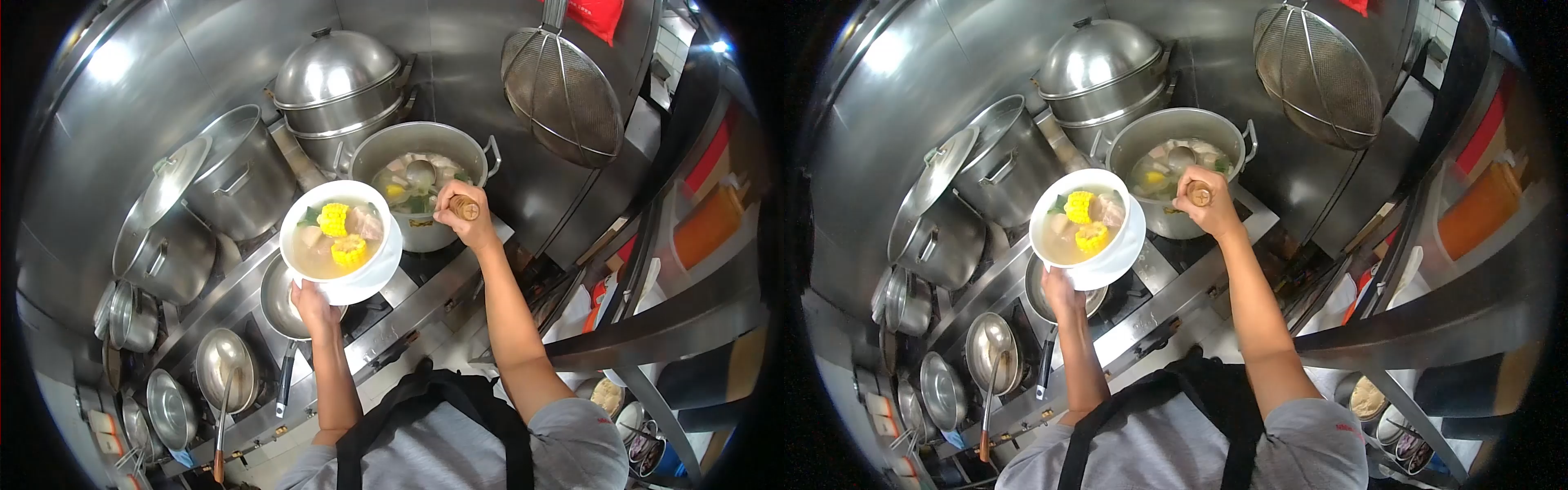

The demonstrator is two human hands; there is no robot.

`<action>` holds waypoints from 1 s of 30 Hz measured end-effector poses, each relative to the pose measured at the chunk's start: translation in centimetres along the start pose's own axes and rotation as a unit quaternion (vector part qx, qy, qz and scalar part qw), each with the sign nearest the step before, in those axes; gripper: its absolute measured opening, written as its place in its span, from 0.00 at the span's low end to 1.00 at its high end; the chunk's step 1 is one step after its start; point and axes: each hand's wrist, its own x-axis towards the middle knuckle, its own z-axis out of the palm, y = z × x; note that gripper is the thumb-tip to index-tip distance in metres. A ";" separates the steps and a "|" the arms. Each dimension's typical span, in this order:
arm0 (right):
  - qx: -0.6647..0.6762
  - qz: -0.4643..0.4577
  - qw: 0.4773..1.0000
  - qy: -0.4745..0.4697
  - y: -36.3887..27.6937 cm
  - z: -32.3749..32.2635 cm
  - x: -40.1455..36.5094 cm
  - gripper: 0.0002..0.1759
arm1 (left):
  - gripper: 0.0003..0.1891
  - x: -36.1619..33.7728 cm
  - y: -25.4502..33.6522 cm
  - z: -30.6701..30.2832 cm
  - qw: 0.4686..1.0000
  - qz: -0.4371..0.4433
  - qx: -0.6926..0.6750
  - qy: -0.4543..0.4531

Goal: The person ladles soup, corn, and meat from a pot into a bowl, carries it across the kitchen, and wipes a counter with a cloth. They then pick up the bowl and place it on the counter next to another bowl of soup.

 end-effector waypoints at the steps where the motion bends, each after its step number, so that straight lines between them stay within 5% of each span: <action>1: -0.012 -0.007 0.999 0.030 0.3 0.0 -0.6 0.10 | 0.13 -0.7 0.3 -0.1 1.000 -0.002 -0.003 -0.002; 5: -0.249 -0.010 0.958 0.140 -0.1 -0.6 -3.7 0.11 | 0.14 -3.0 1.1 -1.4 0.998 0.001 0.026 -0.059; 8: -0.119 0.098 0.964 0.215 3.0 -0.8 -6.9 0.26 | 0.15 -4.8 1.6 -1.4 0.995 -0.024 0.016 -0.097; 9: -0.159 0.089 0.956 0.230 2.4 -0.7 -7.8 0.28 | 0.16 -5.2 1.7 -2.0 0.994 -0.038 0.031 -0.095; 11: -0.161 0.274 0.914 0.252 -0.9 0.3 -10.0 0.27 | 0.17 -6.3 2.2 -2.7 0.986 -0.064 0.041 -0.145; 13: -0.084 0.336 0.916 0.201 -4.1 0.5 -12.7 0.26 | 0.17 -7.3 2.4 -3.8 0.983 -0.079 0.065 -0.149; 15: 0.134 0.395 0.889 0.190 -9.1 1.4 -15.3 0.26 | 0.17 -10.2 3.6 -3.0 0.985 -0.073 0.038 -0.149; 17: 0.216 0.423 0.854 0.212 -13.0 2.8 -18.1 0.27 | 0.19 -11.0 4.0 -4.4 0.964 -0.100 0.097 -0.226; 23: 0.137 0.337 0.883 0.297 -22.2 4.9 -26.2 0.25 | 0.21 -15.6 4.6 -5.6 0.886 -0.200 0.133 -0.397; 30: 0.077 0.292 0.838 0.454 -31.9 4.0 -37.3 0.23 | 0.23 -24.6 2.9 -3.9 0.796 -0.283 0.157 -0.511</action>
